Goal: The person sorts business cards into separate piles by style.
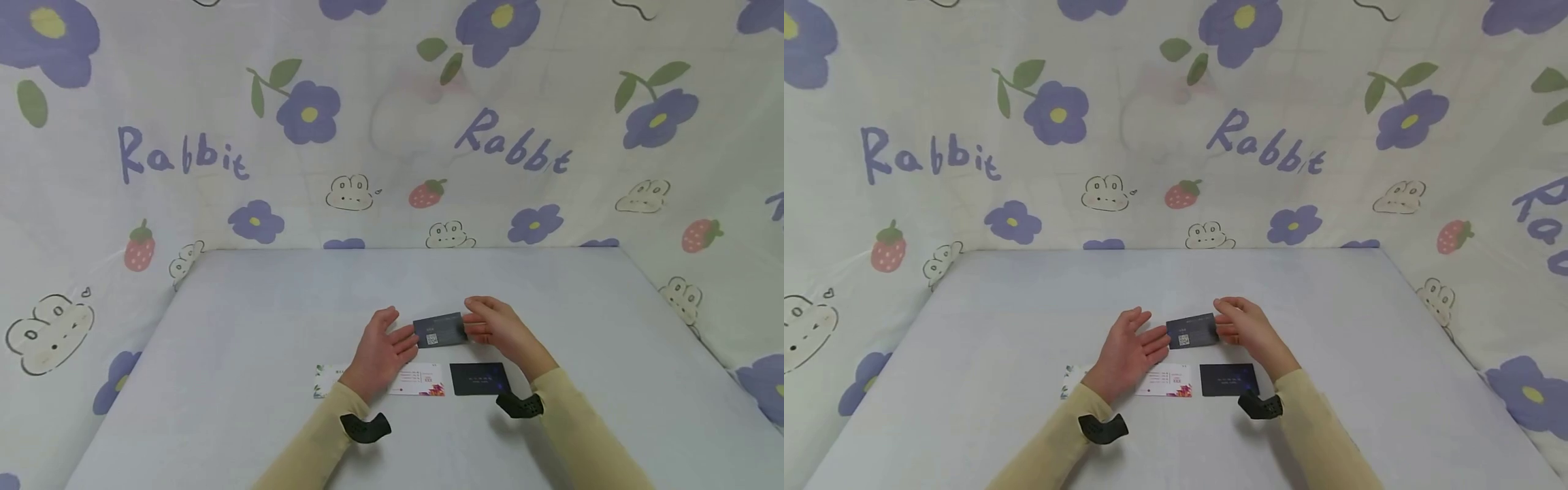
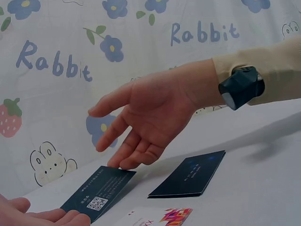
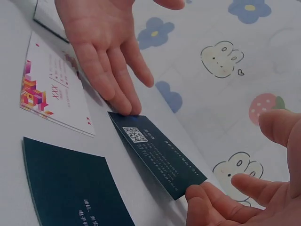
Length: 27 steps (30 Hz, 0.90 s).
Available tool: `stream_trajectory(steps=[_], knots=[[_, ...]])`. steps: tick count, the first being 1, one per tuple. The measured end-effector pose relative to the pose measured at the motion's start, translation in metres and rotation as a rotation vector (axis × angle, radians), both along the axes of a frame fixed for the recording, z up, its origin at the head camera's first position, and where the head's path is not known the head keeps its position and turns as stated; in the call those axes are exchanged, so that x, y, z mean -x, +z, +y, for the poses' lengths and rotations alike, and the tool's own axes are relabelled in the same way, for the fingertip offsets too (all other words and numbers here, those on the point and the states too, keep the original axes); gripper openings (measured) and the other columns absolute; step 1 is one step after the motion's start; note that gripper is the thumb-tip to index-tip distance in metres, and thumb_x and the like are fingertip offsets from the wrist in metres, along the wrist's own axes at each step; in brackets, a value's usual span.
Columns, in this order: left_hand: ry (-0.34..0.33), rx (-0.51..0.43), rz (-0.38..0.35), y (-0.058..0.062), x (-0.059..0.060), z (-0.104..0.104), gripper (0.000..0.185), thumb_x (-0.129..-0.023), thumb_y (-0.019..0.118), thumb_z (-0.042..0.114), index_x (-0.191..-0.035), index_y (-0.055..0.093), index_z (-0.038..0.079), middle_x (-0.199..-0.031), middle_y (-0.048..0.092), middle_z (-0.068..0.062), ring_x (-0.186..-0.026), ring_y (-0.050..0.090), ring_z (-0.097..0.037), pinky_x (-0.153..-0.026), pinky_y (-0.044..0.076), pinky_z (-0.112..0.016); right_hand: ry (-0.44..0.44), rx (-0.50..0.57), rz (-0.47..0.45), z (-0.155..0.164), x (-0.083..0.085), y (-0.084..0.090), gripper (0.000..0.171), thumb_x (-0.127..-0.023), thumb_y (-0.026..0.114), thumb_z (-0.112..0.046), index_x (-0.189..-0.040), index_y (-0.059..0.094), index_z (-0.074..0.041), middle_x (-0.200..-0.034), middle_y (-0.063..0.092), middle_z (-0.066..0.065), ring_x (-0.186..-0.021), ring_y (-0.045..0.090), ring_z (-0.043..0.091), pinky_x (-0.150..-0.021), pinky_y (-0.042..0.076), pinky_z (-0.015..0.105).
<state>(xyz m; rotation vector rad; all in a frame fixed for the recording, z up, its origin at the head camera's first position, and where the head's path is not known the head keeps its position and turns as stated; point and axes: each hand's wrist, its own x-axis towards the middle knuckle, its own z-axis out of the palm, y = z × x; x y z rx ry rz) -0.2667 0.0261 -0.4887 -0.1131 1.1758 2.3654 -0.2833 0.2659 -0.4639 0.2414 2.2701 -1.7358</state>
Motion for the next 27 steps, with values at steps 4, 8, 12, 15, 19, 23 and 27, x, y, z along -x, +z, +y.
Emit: stream_trajectory(steps=[4, 8, 12, 15, 19, 23, 27], knots=[[-0.029, 0.041, 0.041, 0.003, -0.001, -0.001, 0.072, -0.105, 0.04, 0.038, -0.162, 0.01, 0.006, -0.165, 0.022, -0.032, -0.154, 0.024, -0.047, -0.128, 0.022, -0.052, -0.001, -0.011, 0.016, 0.003, -0.009, 0.001, 0.073, -0.106, 0.048, -0.048, -0.157, 0.03, 0.0, -0.145, 0.052, 0.029, -0.112, 0.064, 0.023, -0.084, 0.053, 0.023], [-0.052, 0.094, 0.076, 0.008, -0.003, -0.001, 0.07, -0.106, 0.04, 0.038, -0.163, 0.013, 0.008, -0.164, 0.026, -0.03, -0.154, 0.026, -0.045, -0.128, 0.022, -0.051, 0.004, -0.011, 0.033, 0.008, -0.017, 0.004, 0.072, -0.107, 0.046, -0.048, -0.158, 0.028, -0.001, -0.147, 0.052, 0.03, -0.123, 0.063, 0.031, -0.088, 0.055, 0.024], [-0.067, 0.116, 0.095, 0.013, -0.004, 0.001, 0.068, -0.107, 0.038, 0.038, -0.163, 0.015, 0.007, -0.164, 0.029, -0.029, -0.154, 0.027, -0.044, -0.128, 0.02, -0.052, 0.014, 0.006, 0.052, 0.013, -0.025, 0.007, 0.07, -0.108, 0.045, -0.045, -0.159, 0.026, 0.0, -0.146, 0.051, 0.031, -0.121, 0.064, 0.031, -0.09, 0.057, 0.026], [-0.085, 0.132, 0.125, 0.015, -0.006, 0.002, 0.067, -0.107, 0.037, 0.037, -0.162, 0.017, 0.005, -0.163, 0.03, -0.029, -0.153, 0.028, -0.044, -0.128, 0.021, -0.052, 0.022, -0.001, 0.062, 0.016, -0.032, 0.011, 0.069, -0.108, 0.044, -0.044, -0.159, 0.026, -0.001, -0.146, 0.051, 0.031, -0.119, 0.066, 0.028, -0.089, 0.057, 0.025], [-0.133, 0.173, 0.167, 0.021, -0.01, 0.007, 0.067, -0.107, 0.038, 0.037, -0.161, 0.018, 0.004, -0.161, 0.033, -0.03, -0.151, 0.034, -0.045, -0.126, 0.025, -0.052, 0.022, -0.011, 0.077, 0.025, -0.045, 0.017, 0.07, -0.108, 0.044, -0.044, -0.159, 0.026, 0.0, -0.145, 0.052, 0.032, -0.117, 0.067, 0.027, -0.087, 0.057, 0.023], [-0.198, 0.239, 0.211, 0.026, -0.019, 0.016, 0.067, -0.106, 0.039, 0.038, -0.161, 0.018, 0.004, -0.16, 0.036, -0.029, -0.148, 0.039, -0.045, -0.125, 0.029, -0.053, 0.011, -0.028, 0.084, 0.037, -0.06, 0.02, 0.07, -0.108, 0.045, -0.044, -0.159, 0.026, 0.001, -0.143, 0.054, 0.033, -0.111, 0.069, 0.025, -0.084, 0.057, 0.022], [-0.257, 0.313, 0.243, 0.027, -0.03, 0.024, 0.065, -0.107, 0.039, 0.035, -0.16, 0.021, 0.003, -0.158, 0.039, -0.03, -0.145, 0.043, -0.044, -0.123, 0.033, -0.053, -0.009, -0.062, 0.078, 0.045, -0.074, 0.02, 0.069, -0.108, 0.047, -0.042, -0.158, 0.028, 0.002, -0.138, 0.058, 0.033, -0.103, 0.071, 0.02, -0.081, 0.057, 0.025]])
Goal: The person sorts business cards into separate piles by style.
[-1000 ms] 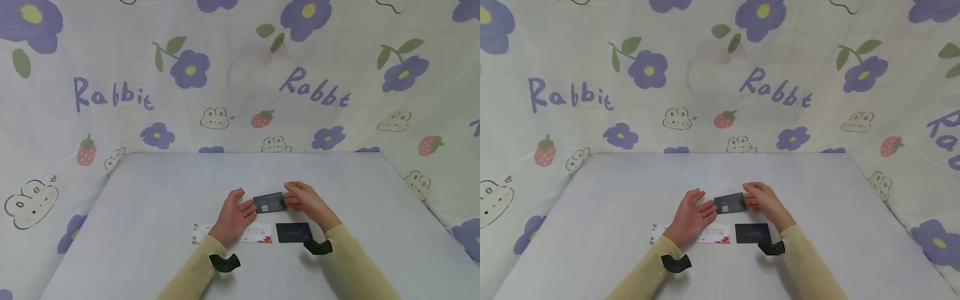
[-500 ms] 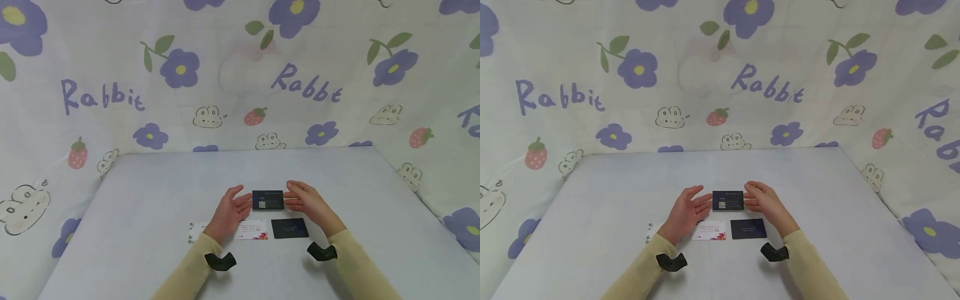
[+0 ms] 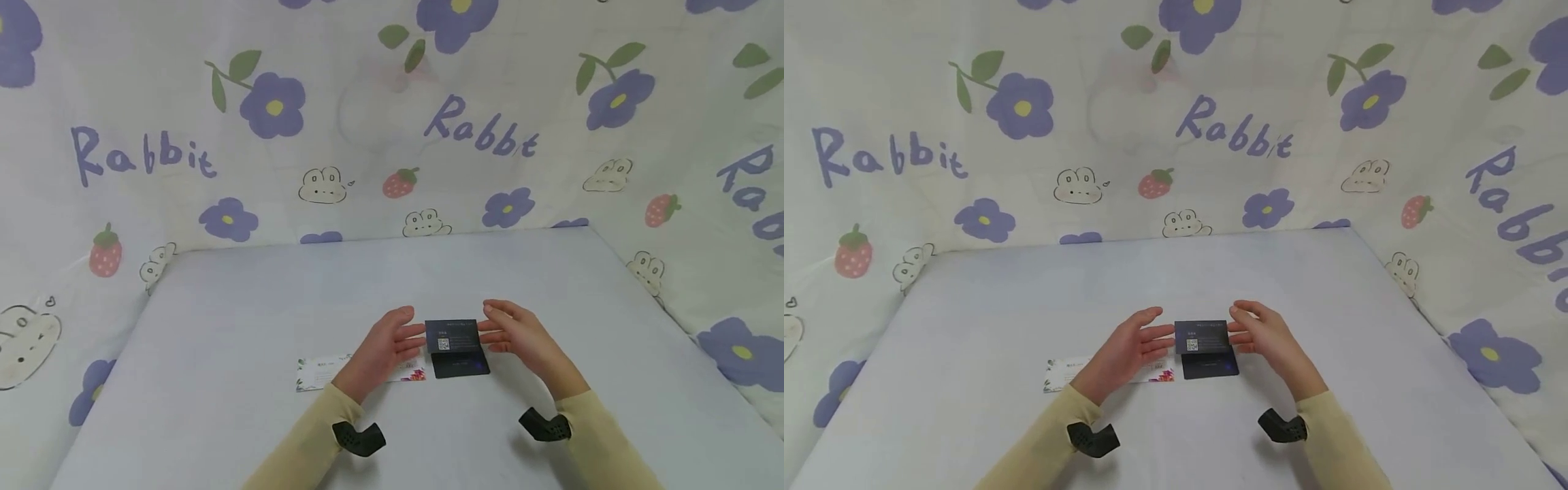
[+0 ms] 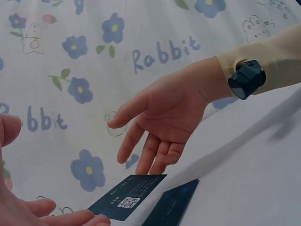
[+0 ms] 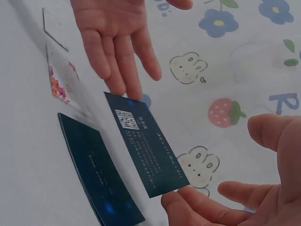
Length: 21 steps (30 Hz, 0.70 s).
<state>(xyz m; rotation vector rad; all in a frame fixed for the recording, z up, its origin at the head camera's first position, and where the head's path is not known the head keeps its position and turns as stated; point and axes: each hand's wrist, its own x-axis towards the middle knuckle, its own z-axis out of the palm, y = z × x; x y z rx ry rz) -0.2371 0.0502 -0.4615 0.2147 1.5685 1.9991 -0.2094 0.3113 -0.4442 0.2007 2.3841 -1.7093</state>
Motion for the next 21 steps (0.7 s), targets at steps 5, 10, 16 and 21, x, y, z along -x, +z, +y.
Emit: stream_trajectory(steps=[5, 10, 16, 21], knots=[[-0.018, 0.063, -0.026, -0.003, -0.008, 0.009, 0.062, -0.108, 0.041, 0.035, -0.158, 0.025, 0.001, -0.158, 0.039, -0.031, -0.143, 0.047, -0.044, -0.121, 0.036, -0.051, -0.005, -0.014, -0.013, 0.006, -0.007, -0.004, 0.07, -0.107, 0.047, -0.043, -0.157, 0.029, 0.003, -0.133, 0.062, 0.032, -0.098, 0.071, 0.018, -0.079, 0.058, 0.028], [-0.026, 0.094, -0.04, -0.009, -0.011, 0.011, 0.06, -0.108, 0.041, 0.036, -0.157, 0.029, 0.002, -0.156, 0.042, -0.03, -0.141, 0.05, -0.042, -0.12, 0.039, -0.051, -0.005, -0.035, -0.036, 0.008, -0.008, -0.01, 0.07, -0.106, 0.049, -0.044, -0.156, 0.031, 0.003, -0.129, 0.064, 0.031, -0.094, 0.071, 0.019, -0.08, 0.058, 0.03], [-0.058, 0.116, -0.023, -0.013, -0.013, 0.011, 0.059, -0.108, 0.041, 0.034, -0.156, 0.03, 0.002, -0.155, 0.043, -0.031, -0.139, 0.052, -0.042, -0.114, 0.046, -0.048, -0.014, -0.039, -0.069, 0.009, -0.007, -0.016, 0.067, -0.106, 0.05, -0.041, -0.153, 0.034, 0.004, -0.124, 0.068, 0.029, -0.088, 0.07, 0.016, -0.077, 0.057, 0.028], [-0.076, 0.132, -0.022, -0.014, -0.013, 0.013, 0.063, -0.106, 0.044, 0.035, -0.156, 0.03, 0.001, -0.154, 0.044, -0.031, -0.135, 0.056, -0.04, -0.108, 0.051, -0.045, -0.022, -0.037, -0.082, 0.01, -0.007, -0.018, 0.066, -0.105, 0.052, -0.041, -0.152, 0.037, 0.003, -0.122, 0.07, 0.027, -0.085, 0.07, 0.014, -0.076, 0.057, 0.028]])
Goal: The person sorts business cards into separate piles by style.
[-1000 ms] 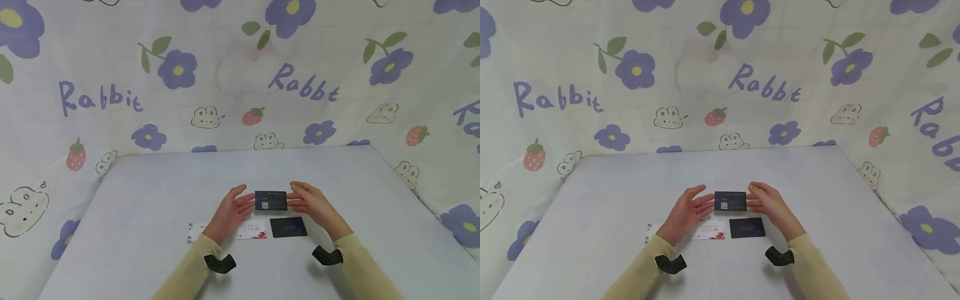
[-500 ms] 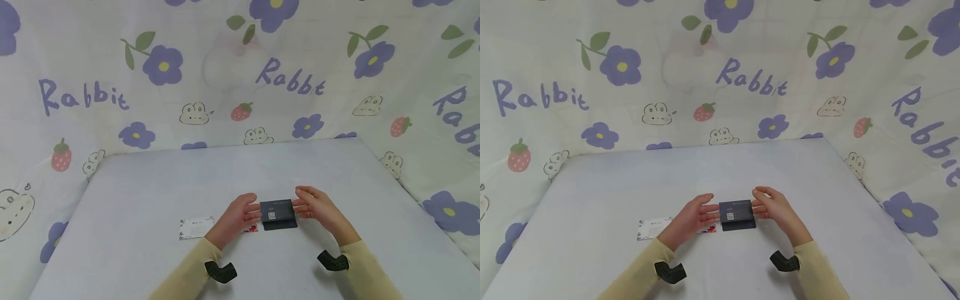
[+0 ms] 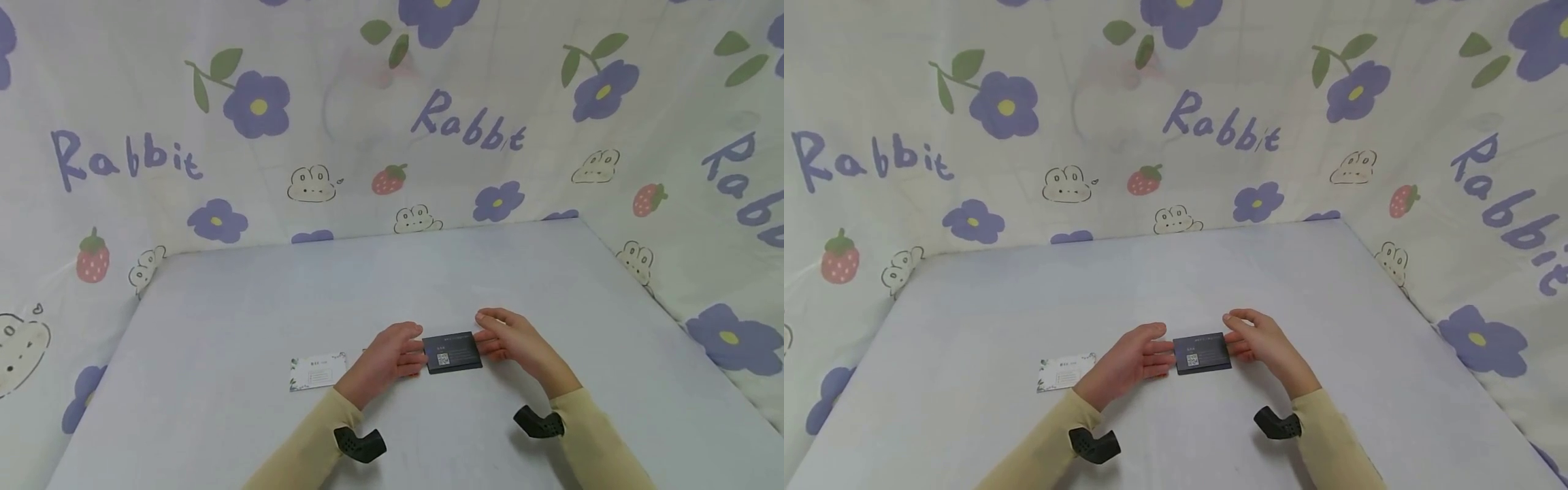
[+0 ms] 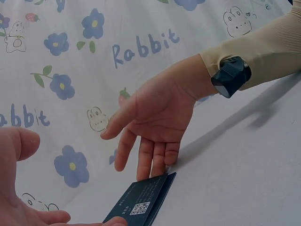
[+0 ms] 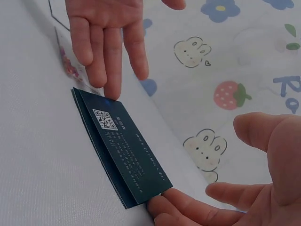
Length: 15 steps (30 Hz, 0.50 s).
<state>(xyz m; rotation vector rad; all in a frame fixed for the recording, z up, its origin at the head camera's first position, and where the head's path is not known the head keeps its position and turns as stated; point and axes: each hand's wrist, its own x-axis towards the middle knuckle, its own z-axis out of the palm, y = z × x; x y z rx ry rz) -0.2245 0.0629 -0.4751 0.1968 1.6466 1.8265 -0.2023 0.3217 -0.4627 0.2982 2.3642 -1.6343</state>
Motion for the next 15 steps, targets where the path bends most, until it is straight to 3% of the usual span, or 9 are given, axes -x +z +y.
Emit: stream_trajectory(steps=[15], knots=[[0.007, 0.05, -0.009, -0.0031, 0.0008, -0.0004, 0.064, -0.107, 0.047, 0.034, -0.158, 0.03, 0.0, -0.15, 0.049, -0.03, -0.122, 0.065, -0.035, -0.098, 0.057, -0.036, -0.039, -0.04, -0.017, -0.0026, -0.0007, -0.0012, 0.062, -0.105, 0.054, -0.037, -0.15, 0.04, 0.003, -0.116, 0.074, 0.022, -0.076, 0.068, 0.008, -0.069, 0.055, 0.026]])
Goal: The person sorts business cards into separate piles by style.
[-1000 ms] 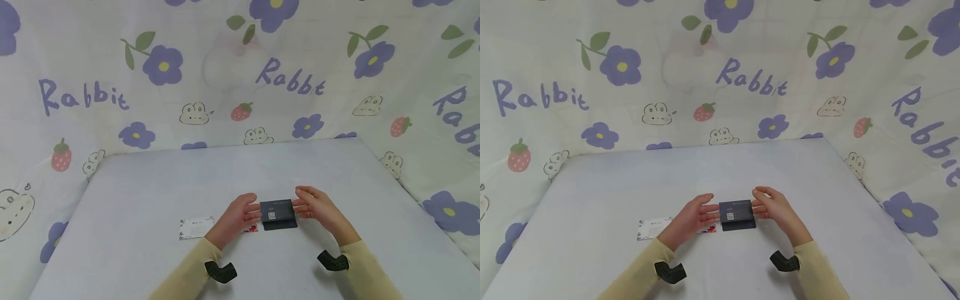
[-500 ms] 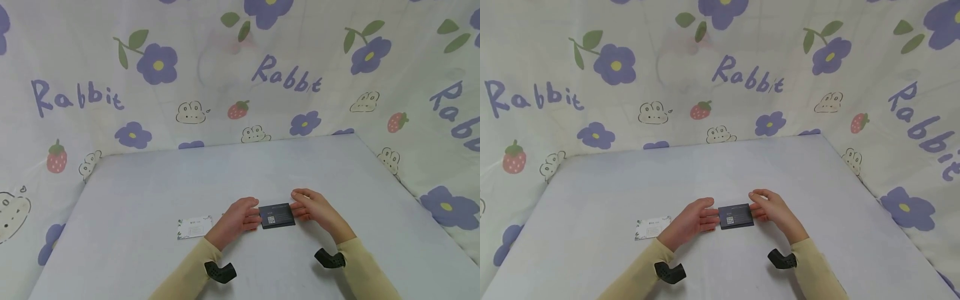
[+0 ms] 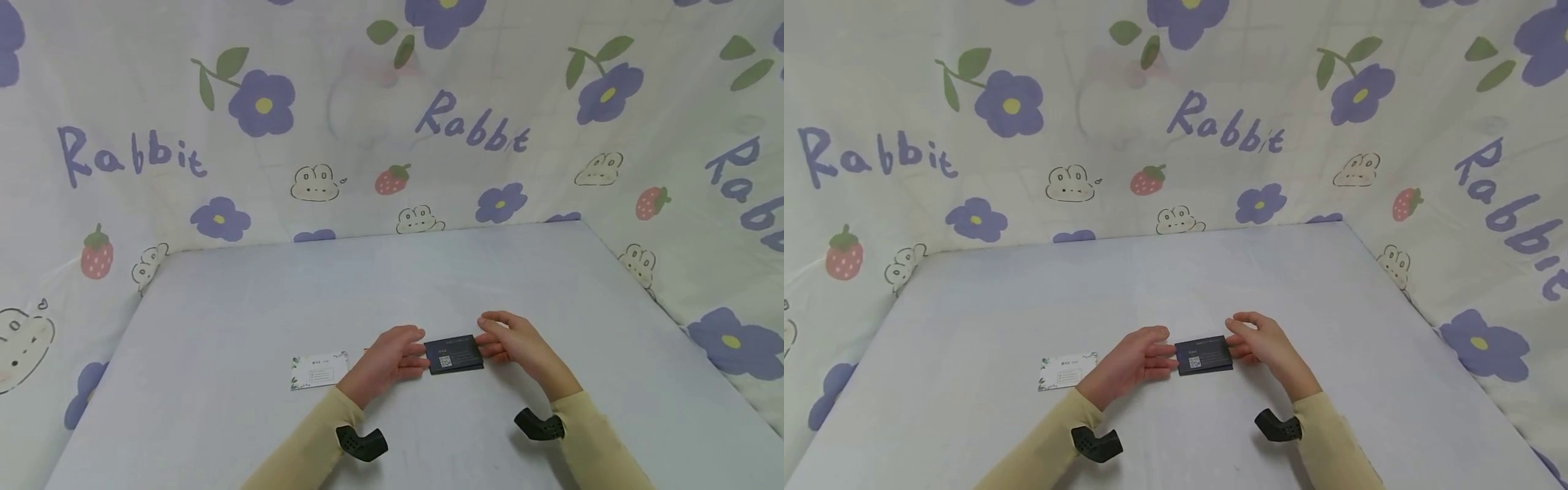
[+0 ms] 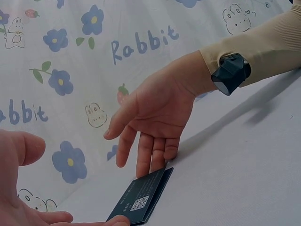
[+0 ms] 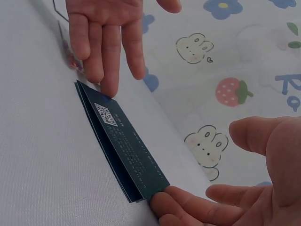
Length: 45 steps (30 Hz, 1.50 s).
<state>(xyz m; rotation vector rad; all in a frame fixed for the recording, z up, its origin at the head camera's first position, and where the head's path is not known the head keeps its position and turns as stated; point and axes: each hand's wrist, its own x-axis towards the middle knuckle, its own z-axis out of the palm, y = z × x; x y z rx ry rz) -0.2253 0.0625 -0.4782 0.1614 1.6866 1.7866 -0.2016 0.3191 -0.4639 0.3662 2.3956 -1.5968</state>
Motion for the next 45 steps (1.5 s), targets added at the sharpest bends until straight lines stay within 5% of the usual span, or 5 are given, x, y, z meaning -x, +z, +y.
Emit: stream_trajectory(steps=[19, 26, 37, 45], knots=[[0.007, -0.028, -0.008, 0.004, -0.002, -0.007, 0.066, -0.104, 0.051, 0.039, -0.156, 0.033, 0.002, -0.15, 0.049, -0.029, -0.124, 0.065, -0.034, -0.103, 0.055, -0.042, 0.014, 0.006, 0.006, 0.001, -0.001, -0.002, 0.067, -0.105, 0.052, -0.038, -0.153, 0.034, 0.006, -0.118, 0.073, 0.024, -0.08, 0.07, 0.009, -0.072, 0.057, 0.027], [0.031, -0.052, 0.08, 0.015, 0.013, -0.029, 0.065, -0.107, 0.048, 0.04, -0.159, 0.031, 0.005, -0.155, 0.047, -0.024, -0.133, 0.059, -0.035, -0.113, 0.048, -0.044, 0.002, -0.016, 0.023, 0.004, 0.0, 0.0, 0.065, -0.106, 0.051, -0.038, -0.152, 0.036, 0.005, -0.121, 0.072, 0.024, -0.084, 0.07, 0.012, -0.075, 0.059, 0.027], [0.285, -0.181, 0.104, 0.051, 0.036, -0.096, 0.054, -0.11, 0.04, 0.032, -0.158, 0.032, 0.007, -0.157, 0.046, -0.022, -0.143, 0.049, -0.041, -0.117, 0.042, -0.046, 0.027, 0.073, 0.157, -0.013, 0.023, 0.042, 0.065, -0.107, 0.048, -0.041, -0.155, 0.033, 0.001, -0.129, 0.068, 0.023, -0.09, 0.072, 0.009, -0.078, 0.058, 0.021], [0.419, -0.285, 0.108, 0.074, 0.045, -0.157, 0.056, -0.111, 0.035, 0.034, -0.161, 0.027, 0.01, -0.161, 0.039, -0.021, -0.125, 0.063, -0.02, -0.116, 0.045, -0.036, 0.002, 0.274, 0.237, -0.013, 0.03, 0.066, 0.072, -0.107, 0.048, -0.044, -0.159, 0.025, 0.0, -0.105, 0.072, -0.01, -0.092, 0.072, 0.004, -0.082, 0.058, 0.02]])
